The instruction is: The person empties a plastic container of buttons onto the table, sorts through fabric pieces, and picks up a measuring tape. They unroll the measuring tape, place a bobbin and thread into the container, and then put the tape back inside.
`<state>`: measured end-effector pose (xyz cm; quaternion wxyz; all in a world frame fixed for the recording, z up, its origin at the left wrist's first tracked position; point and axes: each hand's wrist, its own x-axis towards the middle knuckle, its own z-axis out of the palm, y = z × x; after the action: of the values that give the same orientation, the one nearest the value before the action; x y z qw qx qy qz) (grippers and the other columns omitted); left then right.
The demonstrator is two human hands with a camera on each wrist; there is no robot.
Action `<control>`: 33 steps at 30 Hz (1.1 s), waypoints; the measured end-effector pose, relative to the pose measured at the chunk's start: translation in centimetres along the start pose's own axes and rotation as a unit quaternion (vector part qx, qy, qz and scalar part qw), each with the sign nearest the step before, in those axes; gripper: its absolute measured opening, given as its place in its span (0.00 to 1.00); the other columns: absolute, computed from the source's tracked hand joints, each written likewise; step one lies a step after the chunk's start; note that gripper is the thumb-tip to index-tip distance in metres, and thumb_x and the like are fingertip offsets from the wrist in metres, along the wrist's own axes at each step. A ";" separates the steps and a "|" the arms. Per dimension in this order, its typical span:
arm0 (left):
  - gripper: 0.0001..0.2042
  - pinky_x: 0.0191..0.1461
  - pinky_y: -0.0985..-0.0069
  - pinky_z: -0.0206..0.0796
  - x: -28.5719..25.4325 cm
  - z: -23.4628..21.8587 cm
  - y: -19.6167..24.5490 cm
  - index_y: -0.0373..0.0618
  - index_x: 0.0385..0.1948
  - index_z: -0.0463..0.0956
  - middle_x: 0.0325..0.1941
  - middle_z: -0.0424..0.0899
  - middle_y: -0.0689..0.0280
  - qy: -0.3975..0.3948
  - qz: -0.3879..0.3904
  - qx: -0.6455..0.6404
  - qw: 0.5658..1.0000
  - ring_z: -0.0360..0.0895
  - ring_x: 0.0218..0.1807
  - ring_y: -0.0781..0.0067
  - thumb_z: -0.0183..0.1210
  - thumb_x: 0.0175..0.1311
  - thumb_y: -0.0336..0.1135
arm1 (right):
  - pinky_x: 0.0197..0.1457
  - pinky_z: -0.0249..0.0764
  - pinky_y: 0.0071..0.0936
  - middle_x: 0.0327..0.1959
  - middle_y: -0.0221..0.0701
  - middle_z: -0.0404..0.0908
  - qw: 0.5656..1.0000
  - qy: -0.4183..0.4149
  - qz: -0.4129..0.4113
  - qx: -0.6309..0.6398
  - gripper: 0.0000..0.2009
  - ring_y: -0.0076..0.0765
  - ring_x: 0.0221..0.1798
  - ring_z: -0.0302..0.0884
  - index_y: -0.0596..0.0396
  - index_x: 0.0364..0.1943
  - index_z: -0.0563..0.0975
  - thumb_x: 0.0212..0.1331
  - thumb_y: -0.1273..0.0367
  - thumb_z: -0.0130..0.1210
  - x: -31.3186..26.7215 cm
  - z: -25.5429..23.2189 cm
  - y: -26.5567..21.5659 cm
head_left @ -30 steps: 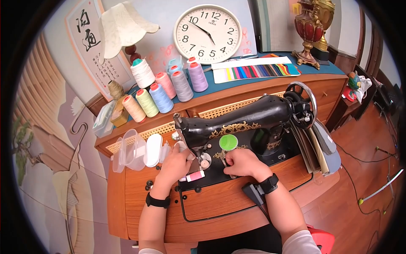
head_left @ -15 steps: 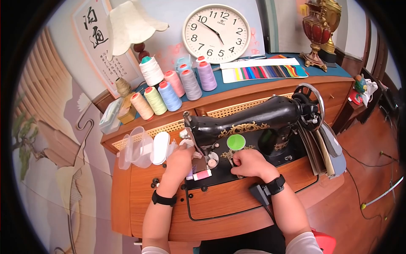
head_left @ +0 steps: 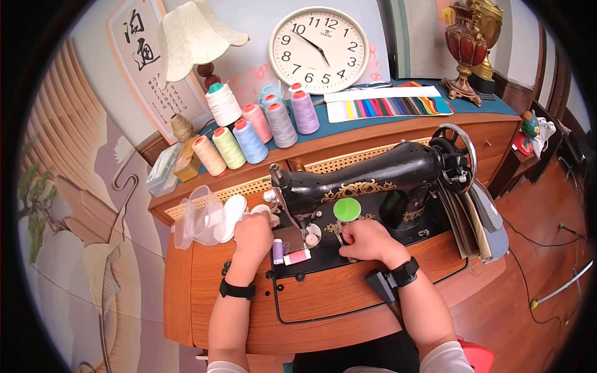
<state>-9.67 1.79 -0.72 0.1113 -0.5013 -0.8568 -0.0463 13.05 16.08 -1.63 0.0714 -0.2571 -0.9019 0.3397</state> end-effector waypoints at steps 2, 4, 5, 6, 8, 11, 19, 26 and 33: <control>0.07 0.37 0.60 0.70 0.3 0.4 -0.4 0.41 0.27 0.78 0.29 0.82 0.56 0.008 -0.008 0.010 1.000 0.80 0.37 0.56 0.56 0.56 0.34 | 0.31 0.69 0.37 0.17 0.38 0.73 1.000 0.004 -0.002 -0.004 0.13 0.46 0.26 0.74 0.53 0.16 0.70 0.38 0.62 0.62 0.1 -0.1 0.1; 0.07 0.37 0.60 0.70 0.3 0.5 -0.9 0.41 0.28 0.78 0.28 0.82 0.55 0.015 -0.015 0.020 1.000 0.80 0.37 0.56 0.56 0.57 0.35 | 0.31 0.69 0.37 0.17 0.38 0.74 1.000 0.012 -0.011 -0.004 0.13 0.47 0.26 0.75 0.53 0.16 0.71 0.38 0.62 0.61 0.0 -0.1 0.1; 0.08 0.37 0.60 0.70 0.3 0.4 -1.1 0.41 0.28 0.78 0.28 0.82 0.55 0.013 -0.023 0.031 0.999 0.80 0.36 0.55 0.56 0.57 0.35 | 0.31 0.69 0.37 0.17 0.38 0.74 1.000 0.012 -0.010 -0.004 0.13 0.47 0.26 0.75 0.53 0.16 0.71 0.38 0.62 0.61 0.0 -0.1 0.1; 0.08 0.37 0.59 0.70 0.3 0.4 -1.3 0.41 0.29 0.78 0.27 0.82 0.56 0.011 -0.030 0.043 0.999 0.80 0.35 0.55 0.56 0.58 0.36 | 0.31 0.70 0.37 0.17 0.38 0.74 1.000 0.010 -0.009 -0.005 0.13 0.47 0.26 0.75 0.53 0.16 0.71 0.38 0.62 0.61 0.0 -0.1 0.1; 0.09 0.37 0.59 0.70 0.6 0.1 -1.4 0.40 0.28 0.78 0.26 0.82 0.55 0.018 -0.036 0.040 0.998 0.80 0.34 0.55 0.56 0.58 0.36 | 0.31 0.70 0.37 0.17 0.38 0.74 1.000 0.009 -0.007 -0.006 0.13 0.47 0.26 0.75 0.53 0.16 0.71 0.38 0.62 0.61 0.2 -0.4 0.0; 0.09 0.35 0.60 0.71 0.6 -0.2 -1.1 0.40 0.26 0.77 0.24 0.82 0.54 0.036 -0.035 0.025 0.998 0.81 0.32 0.54 0.57 0.57 0.37 | 0.38 0.74 0.36 0.22 0.38 0.79 0.999 -0.025 0.015 -0.029 0.11 0.46 0.33 0.79 0.53 0.21 0.76 0.39 0.61 0.62 0.2 -0.7 -0.3; 0.09 0.35 0.61 0.71 0.5 -2.1 0.8 0.40 0.26 0.77 0.24 0.82 0.56 0.005 -0.006 -0.129 0.992 0.81 0.30 0.53 0.62 0.54 0.36 | 0.39 0.74 0.37 0.23 0.38 0.79 0.999 -0.025 0.016 -0.030 0.11 0.46 0.33 0.79 0.52 0.21 0.76 0.39 0.61 0.62 0.2 -0.7 -0.3; 0.07 0.36 0.63 0.71 1.0 -1.9 0.8 0.42 0.33 0.79 0.26 0.83 0.57 0.061 -0.030 -0.269 0.961 0.81 0.32 0.54 0.60 0.55 0.33 | 0.39 0.74 0.37 0.23 0.38 0.79 0.999 -0.024 0.014 -0.031 0.11 0.46 0.33 0.79 0.52 0.22 0.76 0.39 0.61 0.61 0.1 -0.8 -0.4; 0.15 0.50 0.62 0.69 0.4 -2.1 0.2 0.42 0.43 0.78 0.48 0.80 0.51 -0.010 -0.023 -0.080 0.996 0.76 0.52 0.52 0.63 0.51 0.32 | 0.35 0.72 0.36 0.20 0.38 0.77 1.000 -0.006 0.001 -0.023 0.11 0.46 0.30 0.77 0.53 0.19 0.74 0.39 0.62 0.62 0.1 -0.5 -0.2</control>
<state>-9.44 1.83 1.41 0.0613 -0.4891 -0.8628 -0.1121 13.02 16.32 -1.15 0.0598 -0.2579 -0.9097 0.3200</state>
